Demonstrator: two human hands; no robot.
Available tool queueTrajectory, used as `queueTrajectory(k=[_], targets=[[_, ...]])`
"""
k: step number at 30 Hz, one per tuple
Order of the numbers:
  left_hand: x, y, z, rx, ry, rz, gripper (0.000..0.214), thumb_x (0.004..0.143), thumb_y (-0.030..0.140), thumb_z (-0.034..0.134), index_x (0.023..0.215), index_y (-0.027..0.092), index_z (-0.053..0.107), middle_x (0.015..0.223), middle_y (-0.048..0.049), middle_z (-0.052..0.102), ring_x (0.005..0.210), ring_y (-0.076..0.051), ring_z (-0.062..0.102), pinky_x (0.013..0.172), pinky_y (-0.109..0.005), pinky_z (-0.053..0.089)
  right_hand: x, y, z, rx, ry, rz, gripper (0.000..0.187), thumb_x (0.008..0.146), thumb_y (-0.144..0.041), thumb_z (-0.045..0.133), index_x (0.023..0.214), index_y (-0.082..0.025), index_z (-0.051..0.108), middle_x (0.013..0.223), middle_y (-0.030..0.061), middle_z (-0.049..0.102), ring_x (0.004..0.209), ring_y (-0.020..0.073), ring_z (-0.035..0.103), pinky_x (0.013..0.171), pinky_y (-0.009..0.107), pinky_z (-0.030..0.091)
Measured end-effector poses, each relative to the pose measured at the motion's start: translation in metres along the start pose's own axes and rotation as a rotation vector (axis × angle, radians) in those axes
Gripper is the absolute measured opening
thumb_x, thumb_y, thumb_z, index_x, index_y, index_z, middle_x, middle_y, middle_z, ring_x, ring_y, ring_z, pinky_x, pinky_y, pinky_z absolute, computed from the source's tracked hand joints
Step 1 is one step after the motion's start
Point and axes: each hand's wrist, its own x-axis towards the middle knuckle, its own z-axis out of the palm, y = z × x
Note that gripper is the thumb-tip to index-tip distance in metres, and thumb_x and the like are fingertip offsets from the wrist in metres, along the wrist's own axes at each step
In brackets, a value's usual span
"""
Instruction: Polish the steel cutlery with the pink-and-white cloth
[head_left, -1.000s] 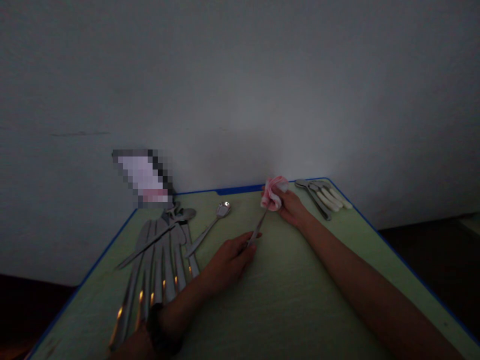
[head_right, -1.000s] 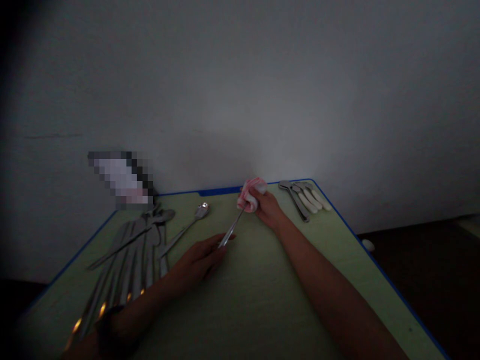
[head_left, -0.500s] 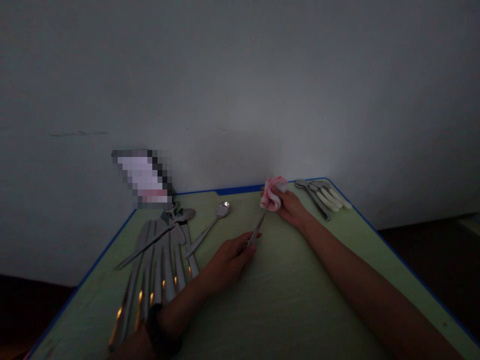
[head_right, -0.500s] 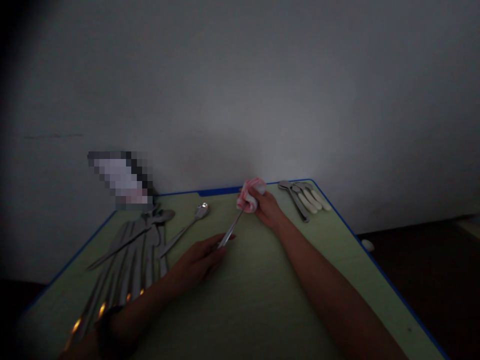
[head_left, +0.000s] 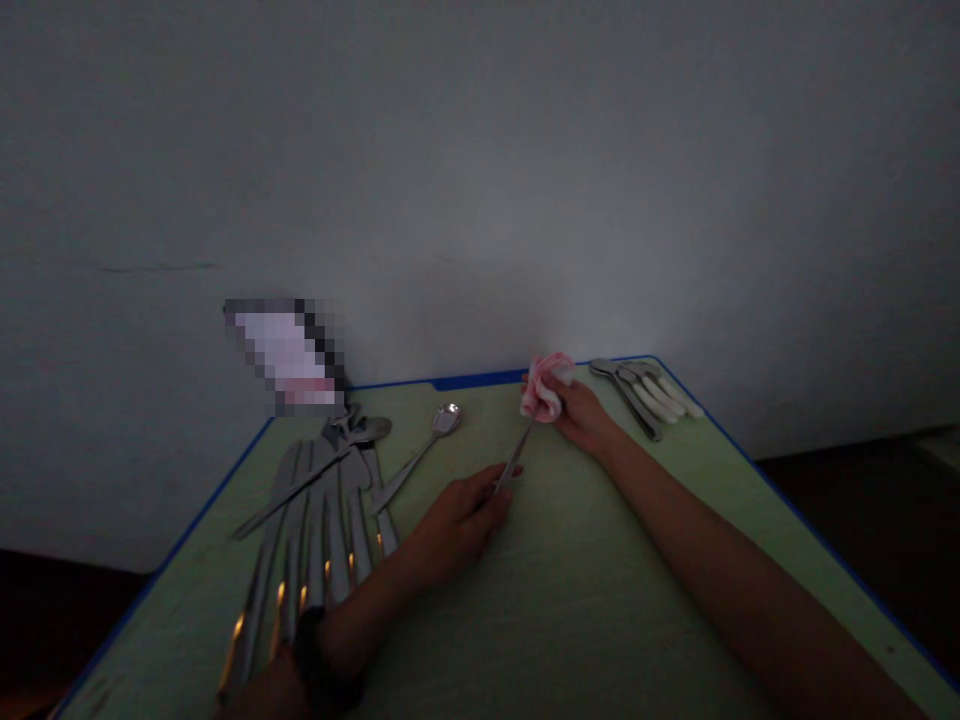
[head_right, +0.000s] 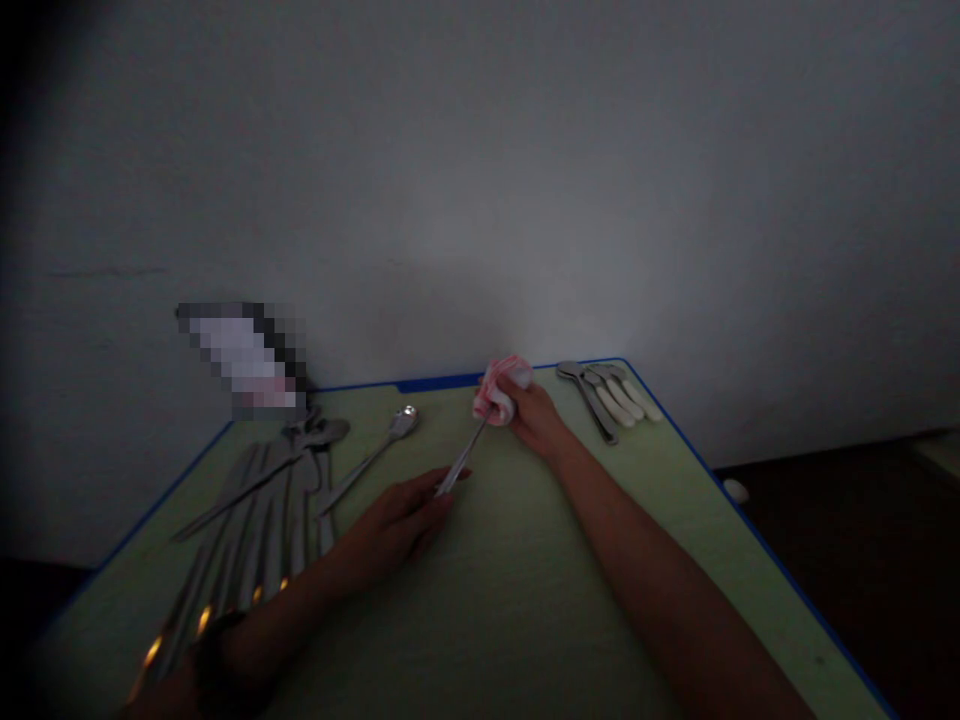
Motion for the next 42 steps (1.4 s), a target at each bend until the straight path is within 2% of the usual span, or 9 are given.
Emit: queueTrajectory(k=[25, 31, 36, 42], targets=[[-0.0014, 0.0055, 0.0001, 0.047, 0.003, 0.014, 0.044, 0.09, 0.034, 0.038, 0.128, 0.013, 0.043, 0.052, 0.008, 0.041, 0.046, -0.009, 0.04, 0.047, -0.02, 0.032, -0.0003, -0.0002, 0.0009, -0.018, 0.007, 0.009, 0.018, 0.074, -0.026, 0.065, 0.086, -0.013, 0.063, 0.084, 0.0064, 0.069, 0.069, 0.0144, 0.064, 0.065, 0.028, 0.055], [-0.0009, 0.0087, -0.0005, 0.101, 0.018, 0.007, 0.044, 0.088, 0.033, 0.04, 0.125, 0.012, 0.046, 0.054, 0.0066, 0.044, 0.049, -0.01, 0.04, 0.049, -0.021, 0.032, -0.001, 0.0008, 0.0025, -0.027, 0.037, -0.015, 0.018, 0.072, -0.025, 0.067, 0.085, -0.015, 0.063, 0.087, 0.0058, 0.069, 0.073, 0.0144, 0.064, 0.068, 0.029, 0.054], [-0.0008, 0.0058, -0.0008, 0.141, 0.047, 0.038, 0.043, 0.087, 0.035, 0.04, 0.124, 0.014, 0.048, 0.062, 0.0041, 0.049, 0.054, -0.011, 0.042, 0.05, -0.021, 0.032, -0.0009, 0.0008, 0.0028, -0.045, 0.02, -0.015, 0.018, 0.071, -0.028, 0.068, 0.083, -0.015, 0.063, 0.083, 0.0045, 0.068, 0.069, 0.0139, 0.063, 0.068, 0.029, 0.053], [-0.0011, 0.0055, -0.0009, 0.132, 0.028, 0.03, 0.043, 0.087, 0.035, 0.039, 0.124, 0.016, 0.048, 0.058, 0.0051, 0.047, 0.052, -0.01, 0.041, 0.049, -0.02, 0.032, -0.0026, 0.0, 0.0045, -0.044, 0.001, -0.012, 0.016, 0.073, -0.028, 0.066, 0.083, -0.016, 0.064, 0.082, 0.0041, 0.067, 0.069, 0.0143, 0.063, 0.068, 0.03, 0.053]])
